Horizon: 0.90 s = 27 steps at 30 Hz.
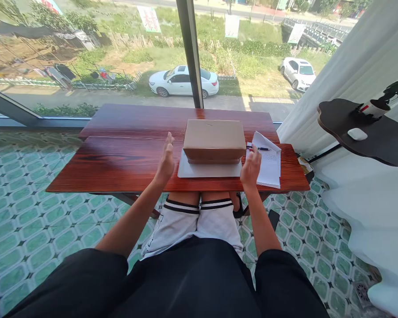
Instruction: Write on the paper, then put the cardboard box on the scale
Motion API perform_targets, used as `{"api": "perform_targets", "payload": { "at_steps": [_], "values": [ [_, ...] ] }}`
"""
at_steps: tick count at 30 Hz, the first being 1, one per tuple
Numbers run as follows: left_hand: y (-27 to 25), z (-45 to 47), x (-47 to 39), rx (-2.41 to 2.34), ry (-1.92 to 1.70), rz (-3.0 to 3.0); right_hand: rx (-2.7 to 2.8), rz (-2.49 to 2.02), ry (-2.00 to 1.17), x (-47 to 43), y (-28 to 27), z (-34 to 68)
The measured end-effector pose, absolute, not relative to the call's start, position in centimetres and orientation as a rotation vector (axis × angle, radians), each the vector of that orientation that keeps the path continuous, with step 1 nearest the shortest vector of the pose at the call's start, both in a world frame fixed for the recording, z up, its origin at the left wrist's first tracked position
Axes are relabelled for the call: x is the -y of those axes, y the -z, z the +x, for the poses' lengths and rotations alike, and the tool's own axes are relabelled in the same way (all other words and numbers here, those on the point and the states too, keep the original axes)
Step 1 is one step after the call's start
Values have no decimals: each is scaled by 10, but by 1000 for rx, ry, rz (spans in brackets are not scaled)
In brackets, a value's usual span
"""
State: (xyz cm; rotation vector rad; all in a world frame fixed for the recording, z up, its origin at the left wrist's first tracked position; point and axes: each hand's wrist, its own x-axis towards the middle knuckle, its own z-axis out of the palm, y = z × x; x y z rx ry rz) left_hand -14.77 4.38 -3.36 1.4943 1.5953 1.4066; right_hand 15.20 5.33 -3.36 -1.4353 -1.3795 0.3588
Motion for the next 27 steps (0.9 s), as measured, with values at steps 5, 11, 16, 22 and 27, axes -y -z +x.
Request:
{"api": "perform_targets", "payload": {
  "at_steps": [5,11,16,22,27],
  "values": [
    [43,-194,-15,-2031,-1201,1736,1458,-1525,15,-30,57,161],
    [63,-217,-3,-2231,-819,1866,1626,-1658,52,-35,72,164],
    [67,-211,-8,-2182,-700,1957,1634,-1695,-4,-40,70,165],
    [69,-208,-9,-2201,-702,1947,1589,-1713,-22,-47,75,169],
    [71,-206,-10,-2200,-707,1948,1581,-1709,-11,-49,77,171]
  ]
}}
